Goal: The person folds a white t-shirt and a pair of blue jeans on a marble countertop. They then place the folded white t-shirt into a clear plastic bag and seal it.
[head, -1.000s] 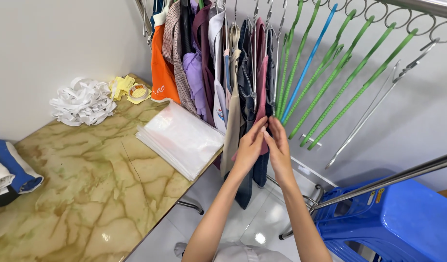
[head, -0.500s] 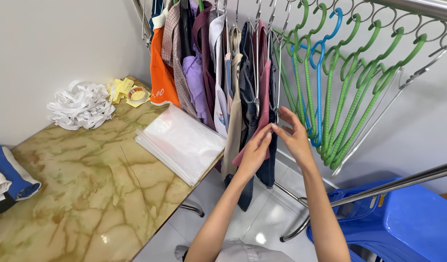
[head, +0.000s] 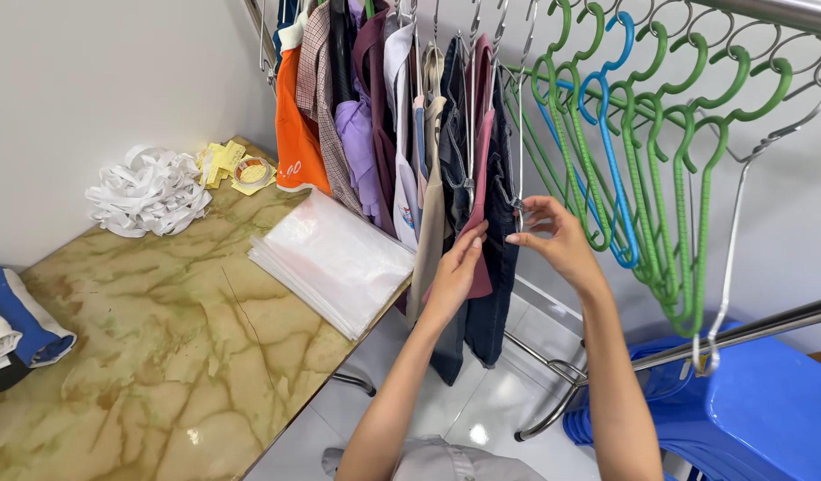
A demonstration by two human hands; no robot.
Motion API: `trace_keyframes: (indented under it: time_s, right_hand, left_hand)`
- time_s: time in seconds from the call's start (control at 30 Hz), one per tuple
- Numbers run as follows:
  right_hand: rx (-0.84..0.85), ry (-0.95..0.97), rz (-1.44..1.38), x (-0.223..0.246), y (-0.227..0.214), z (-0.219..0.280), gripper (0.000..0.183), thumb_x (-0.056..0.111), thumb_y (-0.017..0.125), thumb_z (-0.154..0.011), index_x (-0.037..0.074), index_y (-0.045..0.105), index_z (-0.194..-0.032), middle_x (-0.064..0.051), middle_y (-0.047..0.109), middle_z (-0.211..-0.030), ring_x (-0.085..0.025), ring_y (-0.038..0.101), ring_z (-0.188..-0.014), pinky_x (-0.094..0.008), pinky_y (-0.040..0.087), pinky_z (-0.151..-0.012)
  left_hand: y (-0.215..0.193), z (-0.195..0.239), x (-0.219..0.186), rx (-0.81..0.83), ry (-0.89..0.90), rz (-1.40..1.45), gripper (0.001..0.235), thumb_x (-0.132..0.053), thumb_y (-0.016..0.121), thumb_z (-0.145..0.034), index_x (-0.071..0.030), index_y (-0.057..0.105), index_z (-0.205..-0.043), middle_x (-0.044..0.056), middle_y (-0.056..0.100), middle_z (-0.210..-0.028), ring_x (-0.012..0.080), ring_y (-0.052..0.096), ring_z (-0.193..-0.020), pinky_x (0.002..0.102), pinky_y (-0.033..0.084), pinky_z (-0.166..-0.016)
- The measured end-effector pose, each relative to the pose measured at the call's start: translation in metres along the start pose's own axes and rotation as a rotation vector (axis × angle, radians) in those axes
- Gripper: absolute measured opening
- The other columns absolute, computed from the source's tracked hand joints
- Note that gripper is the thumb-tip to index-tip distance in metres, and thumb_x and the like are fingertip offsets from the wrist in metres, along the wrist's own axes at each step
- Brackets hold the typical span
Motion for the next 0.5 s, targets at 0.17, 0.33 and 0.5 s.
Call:
trace_keyframes:
  time_s: [0.17, 0.33, 0.5]
  right_hand:
    - [0.015, -0.033, 0.115, 0.003, -0.003, 0.000, 0.052, 0.022, 0.095, -0.070, 0.007, 0.067, -0.111, -0.004, 0.066, -0.098, -0.013, 0.055, -0.084, -0.032, 0.049, -0.081]
    - [0.009, -0.056, 0.189, 0.015, 0.005, 0.001, 0.037, 0.019, 0.093, -0.074, 0.010, 0.068, -0.099, -0.002, 0.058, -0.075, -0.013, 0.049, -0.068, -0.030, 0.044, -0.066]
    - [-0.128, -0.316, 0.391, 0.026, 0.005, 0.013, 0.030, 0.022, 0.090, -0.082, 0.010, 0.062, -0.088, 0.000, 0.053, -0.072, -0.017, 0.052, -0.054, -0.028, 0.045, -0.060]
  left_hand:
    - [-0.002, -0.004, 0.000, -0.001, -0.016, -0.099, 0.044, -0.024, 0.045, -0.109, -0.005, 0.050, -0.149, 0.023, 0.052, -0.149, 0.0354, 0.046, -0.141, 0.046, 0.039, -0.116]
    - [0.008, -0.008, 0.000, 0.069, 0.013, -0.303, 0.059, -0.026, 0.060, -0.101, -0.008, 0.041, -0.155, 0.026, 0.047, -0.151, 0.0389, 0.045, -0.141, 0.051, 0.039, -0.116]
    - [0.020, -0.004, 0.000, 0.100, -0.035, -0.326, 0.070, -0.029, 0.062, -0.098, -0.007, 0.034, -0.158, 0.030, 0.044, -0.152, 0.0406, 0.046, -0.140, 0.053, 0.040, -0.114]
Point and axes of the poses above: each hand's wrist, its own z-axis away from the middle knuckle, its own y-axis out of the palm, x = y × z, the point moved 9 cm from there along -z, towards the middle knuckle
